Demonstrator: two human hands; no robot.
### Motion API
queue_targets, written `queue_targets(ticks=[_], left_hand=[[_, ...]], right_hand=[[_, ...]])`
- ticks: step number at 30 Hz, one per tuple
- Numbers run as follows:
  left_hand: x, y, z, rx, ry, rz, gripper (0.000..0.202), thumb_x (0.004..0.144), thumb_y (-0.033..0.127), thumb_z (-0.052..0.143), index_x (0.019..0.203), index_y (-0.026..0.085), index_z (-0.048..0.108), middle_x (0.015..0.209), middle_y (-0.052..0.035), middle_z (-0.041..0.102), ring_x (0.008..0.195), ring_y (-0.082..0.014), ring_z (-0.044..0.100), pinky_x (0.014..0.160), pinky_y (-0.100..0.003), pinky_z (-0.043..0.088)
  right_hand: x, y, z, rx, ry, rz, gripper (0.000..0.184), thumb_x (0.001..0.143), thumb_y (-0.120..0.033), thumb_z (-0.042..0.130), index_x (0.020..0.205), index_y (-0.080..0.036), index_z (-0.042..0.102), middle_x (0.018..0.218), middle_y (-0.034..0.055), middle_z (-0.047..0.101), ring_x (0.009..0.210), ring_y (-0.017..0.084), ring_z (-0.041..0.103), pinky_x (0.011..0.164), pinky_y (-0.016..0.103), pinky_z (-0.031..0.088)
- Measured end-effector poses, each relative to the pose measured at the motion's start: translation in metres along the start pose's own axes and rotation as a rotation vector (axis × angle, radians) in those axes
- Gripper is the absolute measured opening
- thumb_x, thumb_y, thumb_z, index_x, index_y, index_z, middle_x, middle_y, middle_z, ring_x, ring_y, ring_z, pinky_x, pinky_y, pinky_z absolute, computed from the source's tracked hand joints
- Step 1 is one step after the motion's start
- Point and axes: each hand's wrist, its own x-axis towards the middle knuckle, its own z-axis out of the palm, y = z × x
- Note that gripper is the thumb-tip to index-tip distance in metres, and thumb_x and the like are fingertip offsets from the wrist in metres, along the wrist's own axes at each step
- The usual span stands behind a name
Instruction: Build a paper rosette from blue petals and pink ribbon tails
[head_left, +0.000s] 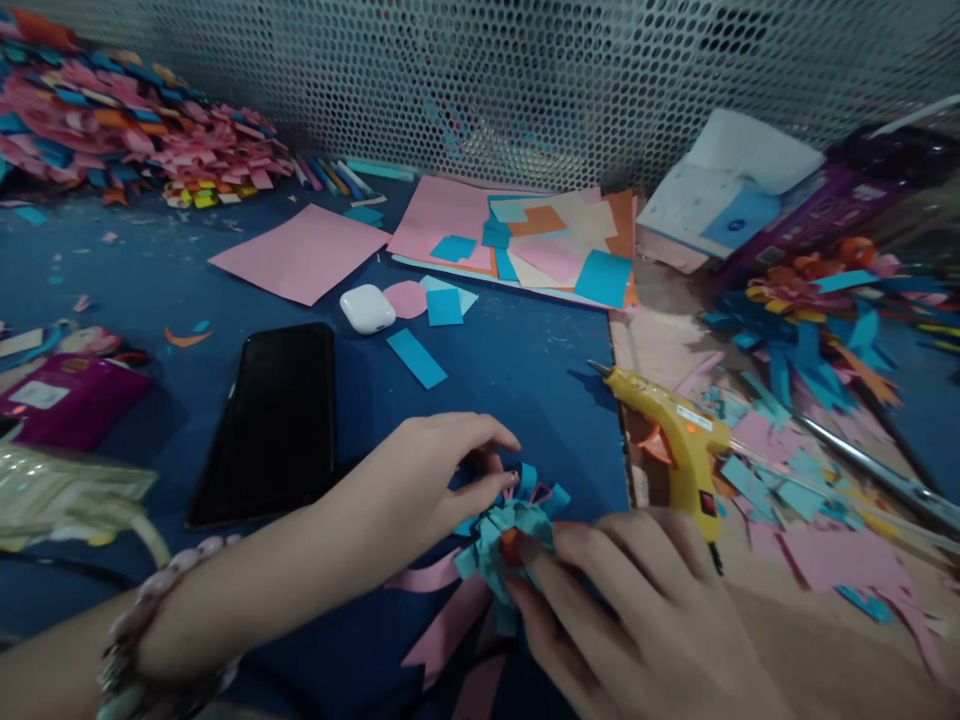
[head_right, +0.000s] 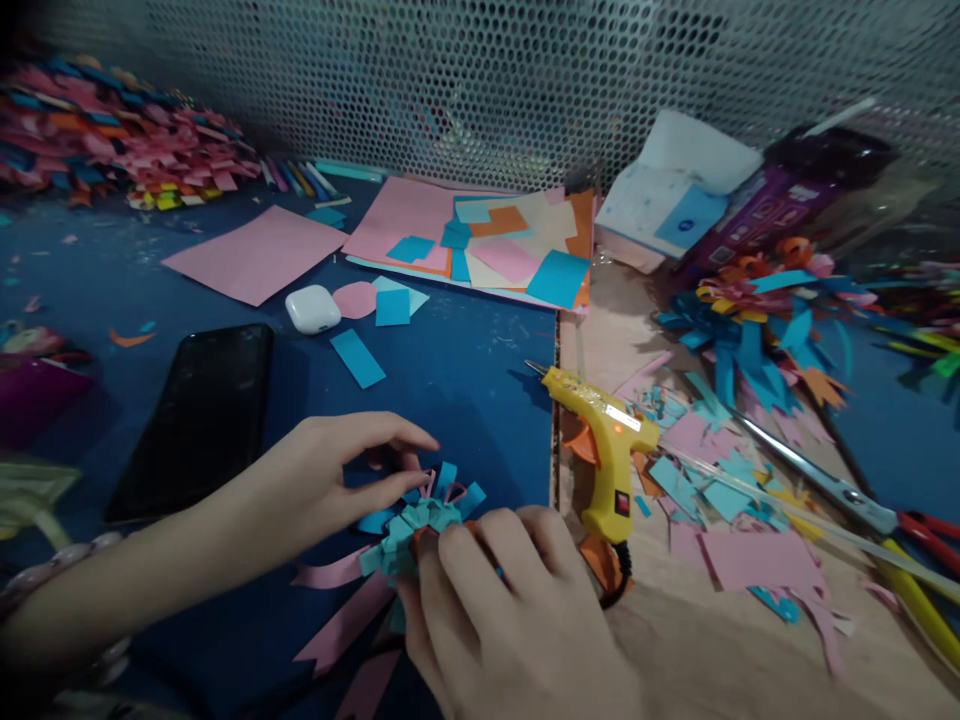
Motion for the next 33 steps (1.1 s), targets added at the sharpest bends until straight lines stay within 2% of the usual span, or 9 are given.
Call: queue_targets(ticks=[9,18,26,30,33], left_hand=[[0.004,0.003,0.0,0.003,-0.003,0.026,0.009,0.084,0.016,0.06,0.083,0.019,0.068,0.083,0.0018,0.067,0.079,-0.0111,0.062,0.071,-0.02,0.046],[0.004,0.003,-0.001,-0.014,-0.032,0.037,0.009,0.085,0.015,0.059,0.085,0.019,0.067,0.085,0.0012,0.067,0.082,-0.0123,0.062,0.073,-0.021,0.046],[0.003,0.007,-0.004,-0.067,-0.076,0.0,0.011,0.085,0.016,0.057,0.085,0.019,0.067,0.087,0.0014,0.067,0.083,-0.0117,0.062,0.073,-0.021,0.046],[0.002,0.009,-0.006,-0.079,-0.072,-0.044,0.014,0.087,0.023,0.056,0.094,0.022,0.067,0.093,0.0013,0.069,0.085,-0.0133,0.063,0.067,-0.021,0.045],[0.002,0.011,-0.006,-0.074,-0.046,-0.083,0.018,0.089,0.028,0.053,0.099,0.022,0.067,0.094,0.0014,0.07,0.079,-0.0129,0.062,0.062,-0.021,0.043]], right_hand=[[-0.001,0.002,0.004,-0.049,-0.032,-0.015,0.025,0.089,-0.014,0.048,0.078,-0.016,0.07,0.063,0.001,0.056,0.065,0.019,0.041,0.06,0.038,0.026],[-0.003,0.005,0.006,-0.009,-0.045,-0.005,0.025,0.09,-0.016,0.045,0.088,-0.014,0.07,0.068,0.0032,0.056,0.068,0.02,0.042,0.06,0.037,0.027],[-0.005,0.004,0.007,-0.001,-0.051,-0.013,0.024,0.088,-0.016,0.046,0.084,-0.014,0.069,0.07,0.0037,0.056,0.069,0.021,0.042,0.062,0.037,0.028],[-0.003,0.005,0.006,0.039,-0.062,0.006,0.023,0.088,-0.015,0.046,0.085,-0.013,0.069,0.071,0.0042,0.056,0.07,0.021,0.042,0.064,0.037,0.029],[-0.002,0.006,0.007,0.064,-0.066,0.021,0.025,0.089,-0.015,0.044,0.086,-0.013,0.068,0.072,0.0045,0.056,0.071,0.021,0.041,0.065,0.037,0.029]])
